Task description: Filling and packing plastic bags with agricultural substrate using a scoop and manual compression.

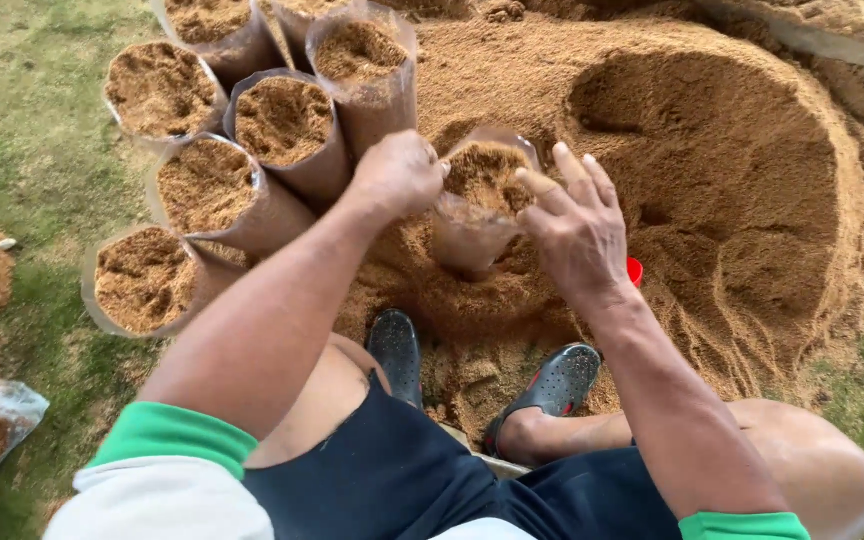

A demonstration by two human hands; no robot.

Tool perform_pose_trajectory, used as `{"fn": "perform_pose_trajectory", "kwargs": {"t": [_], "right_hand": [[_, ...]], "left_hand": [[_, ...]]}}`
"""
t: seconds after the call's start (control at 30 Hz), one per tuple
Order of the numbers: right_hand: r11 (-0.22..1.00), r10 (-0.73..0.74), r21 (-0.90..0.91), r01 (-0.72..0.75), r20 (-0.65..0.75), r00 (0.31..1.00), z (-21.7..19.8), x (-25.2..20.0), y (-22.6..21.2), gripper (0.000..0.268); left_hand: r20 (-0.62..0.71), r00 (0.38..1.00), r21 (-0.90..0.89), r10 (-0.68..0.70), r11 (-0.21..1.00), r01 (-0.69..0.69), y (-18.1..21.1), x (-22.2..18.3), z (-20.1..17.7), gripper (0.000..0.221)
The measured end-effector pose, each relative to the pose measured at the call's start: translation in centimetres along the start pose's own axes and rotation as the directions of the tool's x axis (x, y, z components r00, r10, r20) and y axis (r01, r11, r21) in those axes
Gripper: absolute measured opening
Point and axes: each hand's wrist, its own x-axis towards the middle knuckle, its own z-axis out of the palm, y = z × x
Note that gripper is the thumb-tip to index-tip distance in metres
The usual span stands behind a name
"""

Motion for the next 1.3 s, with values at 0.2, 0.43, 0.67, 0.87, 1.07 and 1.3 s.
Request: {"fn": "perform_pose_trajectory", "kwargs": {"t": [0.2, 0.43, 0.67, 0.87, 1.07, 1.3], "right_hand": [[0.966, -0.075, 0.241, 0.093, -0.08, 0.994, 0.1, 4.6, -2.6, 0.016], [0.882, -0.208, 0.396, 0.255, -0.16, 0.965, 5.7, 9.4, -7.0, 0.018], [0.862, -0.268, 0.385, 0.329, -0.205, 0.941, 10.5, 10.6, -9.0, 0.016], [0.864, -0.278, 0.352, 0.36, -0.263, 0.924, 10.9, 10.0, -8.7, 0.017], [0.879, -0.324, 0.293, 0.375, -0.211, 0.922, 10.6, 9.3, -9.4, 0.023], [0.892, -0.339, 0.204, 0.404, -0.292, 0.895, 8.6, 9.9, -9.7, 0.009]], "left_hand": [[-0.051, 0.996, 0.151, 0.077, 0.986, -0.068, -3.1, -3.8, -7.7, 0.028], [-0.191, 0.98, 0.08, -0.048, 0.995, 0.064, -10.2, -4.9, -8.5, 0.034], [-0.21, 0.959, -0.091, -0.193, 0.98, 0.177, -14.7, -4.3, -4.7, 0.034], [-0.309, 0.922, -0.282, -0.236, 0.948, 0.148, -12.5, -6.6, -4.9, 0.036], [-0.383, 0.892, -0.276, -0.239, 0.951, 0.136, -15.4, -5.7, -1.8, 0.034], [-0.353, 0.91, -0.231, -0.218, 0.963, 0.141, -15.6, -6.2, -3.2, 0.037]]}}
